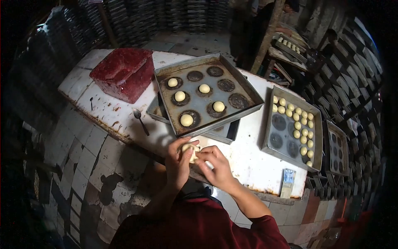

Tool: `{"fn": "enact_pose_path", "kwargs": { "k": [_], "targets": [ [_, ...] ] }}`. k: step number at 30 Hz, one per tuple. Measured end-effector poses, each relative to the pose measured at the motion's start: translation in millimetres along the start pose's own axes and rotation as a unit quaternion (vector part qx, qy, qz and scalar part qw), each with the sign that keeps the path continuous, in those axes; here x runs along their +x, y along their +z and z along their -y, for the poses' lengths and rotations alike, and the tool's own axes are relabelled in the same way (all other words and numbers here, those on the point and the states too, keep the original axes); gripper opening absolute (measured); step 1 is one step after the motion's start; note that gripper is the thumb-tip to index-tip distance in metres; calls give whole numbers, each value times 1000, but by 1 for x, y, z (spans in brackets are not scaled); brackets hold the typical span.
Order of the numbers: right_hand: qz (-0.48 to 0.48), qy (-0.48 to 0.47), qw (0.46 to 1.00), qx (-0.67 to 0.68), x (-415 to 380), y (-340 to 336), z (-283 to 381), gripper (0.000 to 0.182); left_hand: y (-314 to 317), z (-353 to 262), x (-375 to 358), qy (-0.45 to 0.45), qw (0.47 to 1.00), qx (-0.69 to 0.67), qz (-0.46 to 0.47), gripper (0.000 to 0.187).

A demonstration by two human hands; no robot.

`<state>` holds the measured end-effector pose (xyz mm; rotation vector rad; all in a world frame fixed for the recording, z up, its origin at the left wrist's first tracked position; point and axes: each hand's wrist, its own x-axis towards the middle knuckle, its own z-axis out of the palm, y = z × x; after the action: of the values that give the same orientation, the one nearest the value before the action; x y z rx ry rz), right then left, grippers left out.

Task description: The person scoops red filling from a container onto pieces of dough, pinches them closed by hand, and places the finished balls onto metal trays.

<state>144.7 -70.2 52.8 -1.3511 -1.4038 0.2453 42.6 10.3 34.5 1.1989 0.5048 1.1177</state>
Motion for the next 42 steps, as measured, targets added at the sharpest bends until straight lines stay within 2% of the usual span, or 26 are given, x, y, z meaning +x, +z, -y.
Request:
{"fn": "enact_pose_path", "kwargs": {
  "k": [2,6,8,10,12,13,14,16,17,18,20,22,24,25,26,28,29,30,32,33,34,36,38,39,40,42],
  "targets": [
    [-11,-72,992,-106,3,-1,-3,14,-2,11,5,-74,993,-93,-14,17],
    [-49,-105,989,-94,20,-18,-20,14,7,16,8,-44,998,-12,34,15],
    [-34,140,984,107,28,-22,-25,13,17,-2,12,105,965,217,103,15],
    [-14,158,975,155,31,-14,-40,12,10,-2,23,106,950,269,115,17],
    [0,36,997,69,34,-3,-46,11,1,2,36,-17,978,206,39,17],
    [-2,39,998,51,35,5,-38,13,-5,9,44,-19,992,125,-2,17],
    [3,-7,1000,3,40,13,-36,18,-12,15,50,-20,992,123,-3,17],
    [-23,-58,991,-120,51,24,-41,16,-21,24,62,-106,994,-6,-4,19],
    [-53,-44,992,-103,60,28,-45,17,-24,24,67,-148,982,-115,22,19],
    [-85,-30,992,-88,71,34,-51,18,-33,27,71,-153,980,-115,61,21],
    [-182,64,980,37,86,55,-59,20,-35,21,83,-65,987,-86,117,29],
    [-231,95,968,5,103,76,-62,21,-54,34,100,-113,972,-131,158,35],
    [-239,78,963,-94,114,91,-67,24,-62,40,123,-203,933,-275,113,33],
    [-226,111,960,-122,118,98,-62,30,-57,25,143,-230,924,-287,103,37],
    [-175,55,961,-209,128,98,-55,33,-57,23,157,-250,916,-288,125,54],
    [-129,-38,950,-283,148,106,-57,36,-68,21,174,-349,816,-411,209,73],
    [-98,-64,953,-279,158,102,-65,37,-82,23,178,-417,789,-380,242,89],
    [-72,-77,974,-198,173,96,-79,37,-90,28,187,-390,749,-428,322,93],
    [-167,26,974,-149,214,91,-100,37,-100,19,188,-410,801,-357,251,93],
    [-170,7,967,-189,247,84,-109,33,-111,20,189,-315,848,-318,284,87],
    [-174,-12,958,-228,283,75,-120,31,-124,20,190,-290,867,-308,265,85],
    [-127,54,945,-297,325,62,-169,28,-152,17,190,-279,875,-317,236,82],
    [-84,67,900,-423,329,65,-243,27,-177,15,189,-241,896,-296,228,80],
    [40,140,882,-448,310,66,-300,32,-189,12,189,-233,901,-292,219,82],
    [112,186,861,-460,294,77,-304,42,-201,10,188,-225,907,-286,211,83],
    [16,198,880,-431,292,83,-308,52,-225,18,181,-183,927,-256,202,82]
  ]
}}
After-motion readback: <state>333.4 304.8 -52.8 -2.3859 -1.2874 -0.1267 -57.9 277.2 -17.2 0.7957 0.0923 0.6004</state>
